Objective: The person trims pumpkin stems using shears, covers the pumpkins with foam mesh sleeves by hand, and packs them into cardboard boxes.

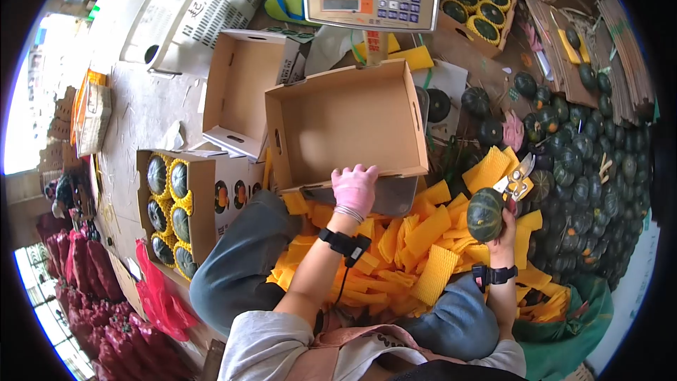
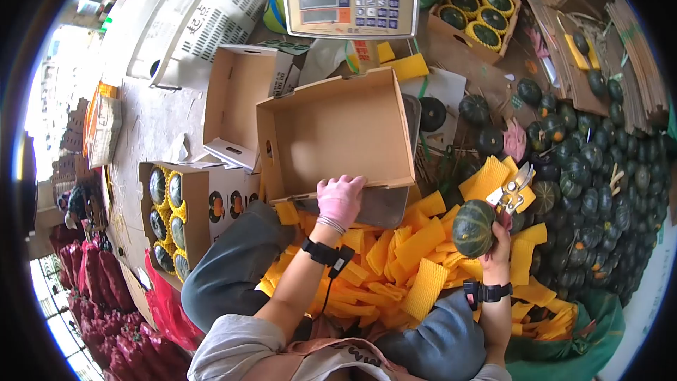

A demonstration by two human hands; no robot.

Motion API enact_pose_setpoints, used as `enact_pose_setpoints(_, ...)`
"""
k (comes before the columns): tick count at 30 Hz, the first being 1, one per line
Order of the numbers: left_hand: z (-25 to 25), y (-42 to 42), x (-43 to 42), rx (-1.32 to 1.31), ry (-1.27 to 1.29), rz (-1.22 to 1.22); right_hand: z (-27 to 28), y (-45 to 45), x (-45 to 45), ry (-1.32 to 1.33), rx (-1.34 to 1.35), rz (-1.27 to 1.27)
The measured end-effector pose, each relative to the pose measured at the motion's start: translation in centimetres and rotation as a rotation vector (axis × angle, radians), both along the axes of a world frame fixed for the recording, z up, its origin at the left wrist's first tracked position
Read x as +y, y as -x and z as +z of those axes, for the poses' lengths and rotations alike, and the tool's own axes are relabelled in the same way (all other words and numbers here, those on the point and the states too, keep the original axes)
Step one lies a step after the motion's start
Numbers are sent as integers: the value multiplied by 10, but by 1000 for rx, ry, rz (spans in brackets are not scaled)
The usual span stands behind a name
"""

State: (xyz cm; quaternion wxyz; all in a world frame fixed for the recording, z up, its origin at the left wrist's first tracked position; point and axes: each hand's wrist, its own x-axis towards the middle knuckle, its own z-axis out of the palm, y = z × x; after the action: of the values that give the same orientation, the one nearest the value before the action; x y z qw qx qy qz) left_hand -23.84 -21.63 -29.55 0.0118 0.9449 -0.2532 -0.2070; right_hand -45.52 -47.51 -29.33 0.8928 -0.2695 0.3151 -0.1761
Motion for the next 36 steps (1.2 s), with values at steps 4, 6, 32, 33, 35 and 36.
enact_pose_setpoints(4, -4, -11, -10, 33, 79, -123, 0, 11, -2, 21, 5, -53)
enact_pose_setpoints(6, -7, -14, -21, 36, 104, -201, 0, 16, -5, 49, -31, -62)
enact_pose_setpoints(32, -95, -60, -281, 899, 1501, 1798, -64, 137, -35, -17, -67, -406)
enact_pose_setpoints(33, -109, -67, -284, 873, 1755, 2127, -66, 142, -40, 34, -69, -413)
enact_pose_setpoints(35, -130, -75, -283, 604, 2108, 2607, -66, 146, -51, 78, -133, -382)
enact_pose_setpoints(36, -143, -76, -285, 451, 1693, 2172, -66, 153, -56, 93, -142, -339)
